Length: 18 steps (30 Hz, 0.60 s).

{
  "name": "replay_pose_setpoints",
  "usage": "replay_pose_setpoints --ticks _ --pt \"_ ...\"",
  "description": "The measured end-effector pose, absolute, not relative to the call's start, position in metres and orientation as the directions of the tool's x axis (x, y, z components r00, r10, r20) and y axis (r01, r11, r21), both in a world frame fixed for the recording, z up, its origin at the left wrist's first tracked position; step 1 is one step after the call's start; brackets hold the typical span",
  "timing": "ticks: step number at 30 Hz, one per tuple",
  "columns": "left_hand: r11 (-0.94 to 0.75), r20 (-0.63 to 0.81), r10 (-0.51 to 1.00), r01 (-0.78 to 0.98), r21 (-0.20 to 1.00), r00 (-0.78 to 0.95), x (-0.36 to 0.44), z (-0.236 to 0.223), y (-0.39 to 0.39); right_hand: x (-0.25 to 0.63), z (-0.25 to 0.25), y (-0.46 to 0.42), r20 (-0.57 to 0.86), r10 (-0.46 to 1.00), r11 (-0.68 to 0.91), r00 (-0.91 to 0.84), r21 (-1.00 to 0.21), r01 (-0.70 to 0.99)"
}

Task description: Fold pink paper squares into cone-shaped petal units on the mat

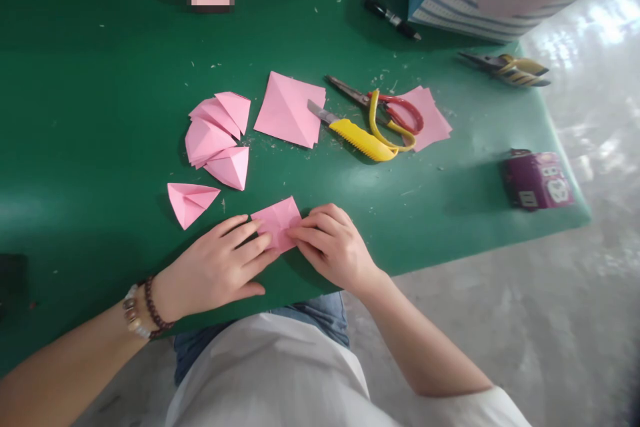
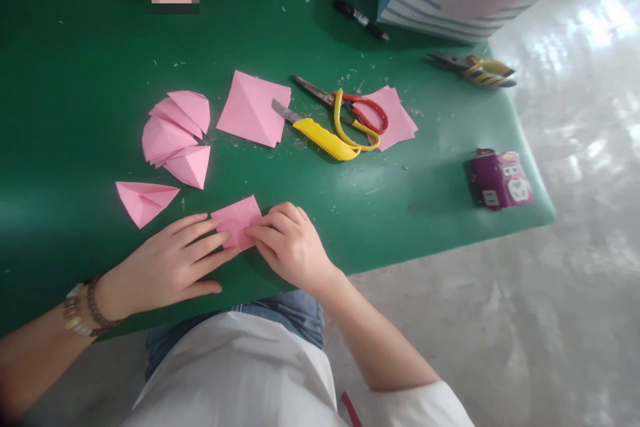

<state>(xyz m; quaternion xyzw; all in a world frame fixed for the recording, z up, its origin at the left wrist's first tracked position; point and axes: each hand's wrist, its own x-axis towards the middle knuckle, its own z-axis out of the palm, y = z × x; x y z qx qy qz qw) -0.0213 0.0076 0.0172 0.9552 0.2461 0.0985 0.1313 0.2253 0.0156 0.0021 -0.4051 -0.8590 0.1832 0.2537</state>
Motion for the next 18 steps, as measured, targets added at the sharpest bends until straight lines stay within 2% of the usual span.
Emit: replay_pose_setpoints --ticks 6,18 --pt "-0.841 0.068 0.482 0.44 0.314 0.874 -0.0223 0.0184 0.0098 0.2252 0.0025 0.0158 0.295 0.787 0.608 -0.541 -0.521 0.599" --pt "-0.826 0.086 0.504 0.45 0.339 0.859 -0.0239 0.0168 0.0125 0.2257 0.002 0.0153 0.288 0.79 0.601 -0.541 -0.538 0.591"
